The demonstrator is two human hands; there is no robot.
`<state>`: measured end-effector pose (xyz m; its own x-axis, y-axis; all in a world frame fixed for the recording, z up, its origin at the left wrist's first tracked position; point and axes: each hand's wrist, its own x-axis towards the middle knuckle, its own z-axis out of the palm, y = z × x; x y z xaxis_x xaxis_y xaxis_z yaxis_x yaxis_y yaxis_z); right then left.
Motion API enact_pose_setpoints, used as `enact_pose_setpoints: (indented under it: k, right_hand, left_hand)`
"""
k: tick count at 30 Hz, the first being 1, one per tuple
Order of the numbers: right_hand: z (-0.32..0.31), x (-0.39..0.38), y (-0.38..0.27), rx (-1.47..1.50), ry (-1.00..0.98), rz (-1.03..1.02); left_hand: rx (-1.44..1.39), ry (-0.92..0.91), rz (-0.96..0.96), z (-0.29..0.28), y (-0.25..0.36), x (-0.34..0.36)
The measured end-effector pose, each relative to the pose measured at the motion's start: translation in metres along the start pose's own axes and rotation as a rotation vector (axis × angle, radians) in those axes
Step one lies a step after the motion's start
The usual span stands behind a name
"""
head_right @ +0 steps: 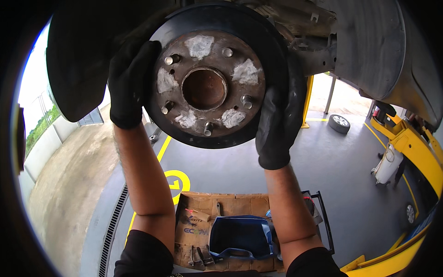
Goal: The person removes and reinstalls a brake drum on a vehicle's wheel hub, using a screwdriver to adjust internal components. The person repeatedly handles the brake drum and uses a screwdriver to manipulate the brake assembly.
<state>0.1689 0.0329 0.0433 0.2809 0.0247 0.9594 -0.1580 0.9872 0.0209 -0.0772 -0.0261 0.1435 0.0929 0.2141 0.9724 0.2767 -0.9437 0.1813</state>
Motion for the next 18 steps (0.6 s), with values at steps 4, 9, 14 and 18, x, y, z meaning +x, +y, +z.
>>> enact_pose_setpoints:
  k: [4,9,14,18]
  right_hand:
    - [-0.01,0.008,0.001,-0.132,0.048,-0.028]
    - [-0.022,0.065,-0.013,-0.11,-0.258,0.083]
    - [0.006,-0.019,-0.008,-0.12,0.066,0.002]
    - [-0.006,-0.046,-0.015,-0.242,0.042,0.006]
  left_hand:
    - [-0.033,0.004,-0.037,0.01,0.002,-0.003]
    - [0.242,0.316,0.208,0.029,-0.019,-0.067]
    - [0.244,-0.016,0.043,0.006,0.009,-0.009]
    - [0.16,-0.112,0.105,0.002,0.015,0.008]
